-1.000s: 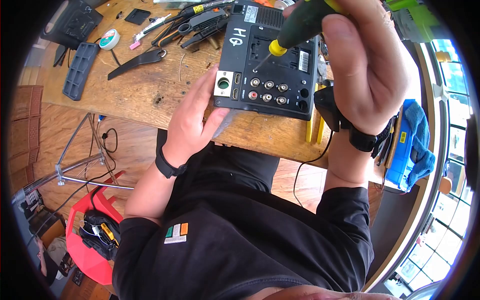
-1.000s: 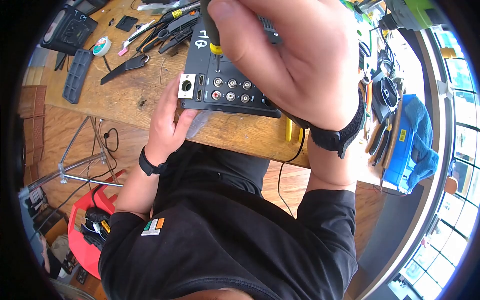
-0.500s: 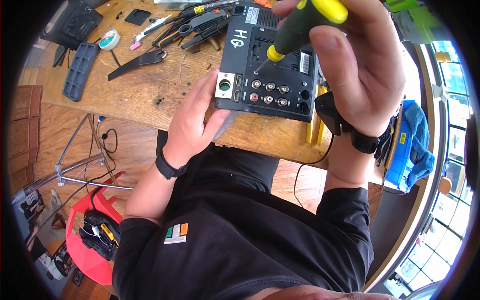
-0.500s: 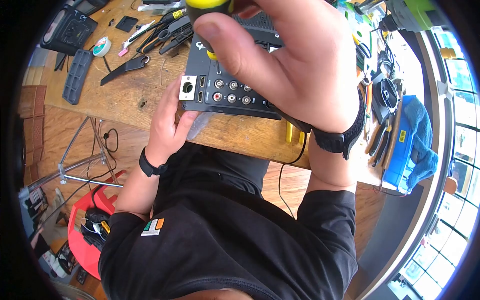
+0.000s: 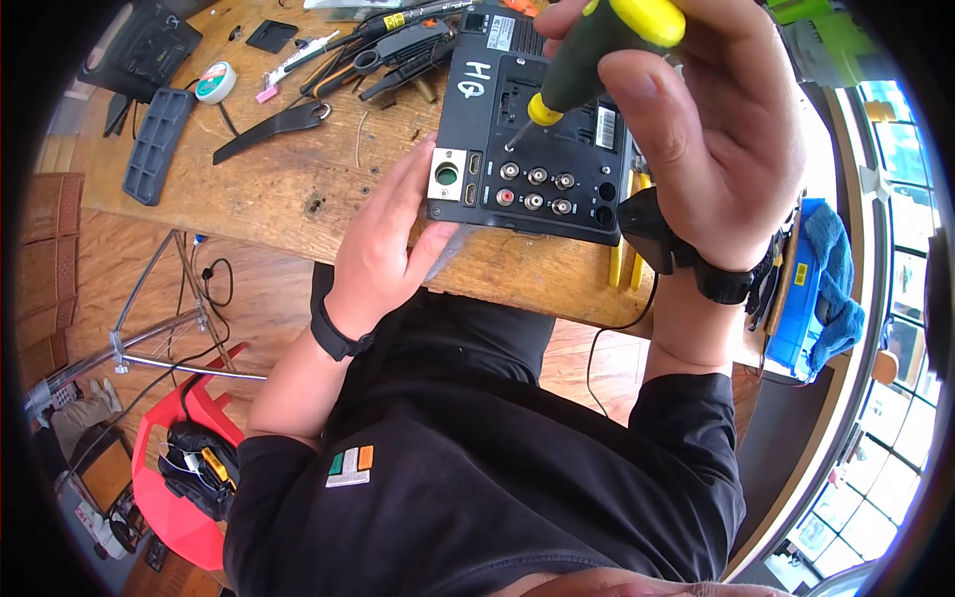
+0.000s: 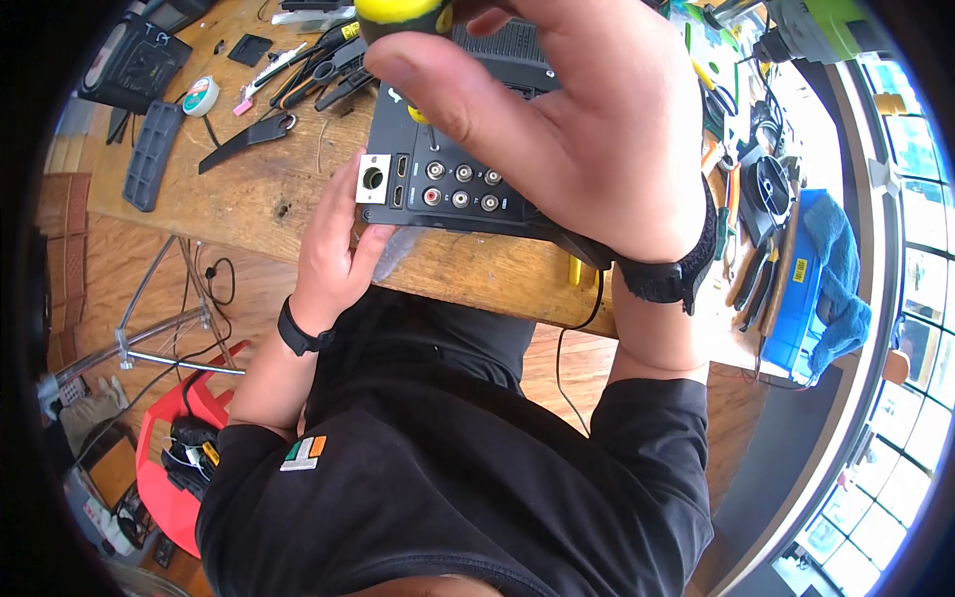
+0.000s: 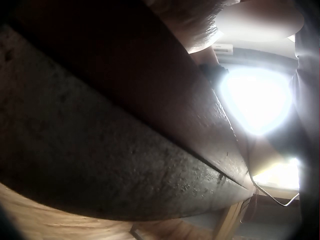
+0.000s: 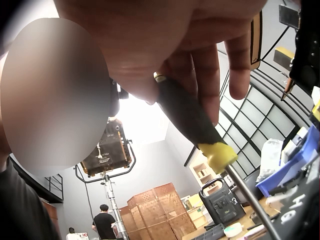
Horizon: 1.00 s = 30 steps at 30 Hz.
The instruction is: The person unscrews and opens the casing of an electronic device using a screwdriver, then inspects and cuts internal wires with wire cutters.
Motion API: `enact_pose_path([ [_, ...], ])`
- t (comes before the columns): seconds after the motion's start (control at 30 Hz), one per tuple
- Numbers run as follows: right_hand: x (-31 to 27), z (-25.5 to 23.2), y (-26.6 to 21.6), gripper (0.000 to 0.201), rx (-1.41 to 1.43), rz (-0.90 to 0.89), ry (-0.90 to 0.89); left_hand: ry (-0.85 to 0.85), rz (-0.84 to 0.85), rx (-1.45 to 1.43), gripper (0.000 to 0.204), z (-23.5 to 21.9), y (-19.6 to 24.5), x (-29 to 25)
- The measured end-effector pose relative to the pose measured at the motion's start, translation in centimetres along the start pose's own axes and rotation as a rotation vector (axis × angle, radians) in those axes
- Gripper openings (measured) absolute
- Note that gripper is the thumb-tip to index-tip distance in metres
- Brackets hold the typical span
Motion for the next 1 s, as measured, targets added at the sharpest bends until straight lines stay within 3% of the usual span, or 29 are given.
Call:
enact_pose_path([
  [0.27,-0.8,0.5,1.0,0.044,0.155,0.001,0.091,0.013,0.014,0.004,0.067,-0.1,0.0,0.0],
  [0.4,-0.8,0.5,1.1,0.044,0.072,-0.006,0.071,-0.002,-0.01,0.01,0.067,-0.1,-0.1,-0.1],
  [0.8,-1.4,1.6,1.3,0.047,0.204,-0.021,0.087,-0.006,-0.004,-0.01,0.069,-0.1,0.0,0.1],
  [0.87,-1.6,1.6,1.2,0.048,0.158,0.014,0.167,-0.009,-0.007,-0.023,0.069,-0.1,0.0,0.1],
  [1.0,-1.5,1.6,1.4,0.049,0.183,-0.055,0.101,-0.003,0.004,-0.008,0.068,-0.1,0.0,0.1],
])
Point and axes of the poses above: each hand's wrist, its own x-axis towards the middle knuckle, its own z-axis out of the palm, y = z × x, the point moved 6 cm from there along x, towards the middle knuckle, and after that the axes turned 3 degrees about z, right-handed, at the moved point
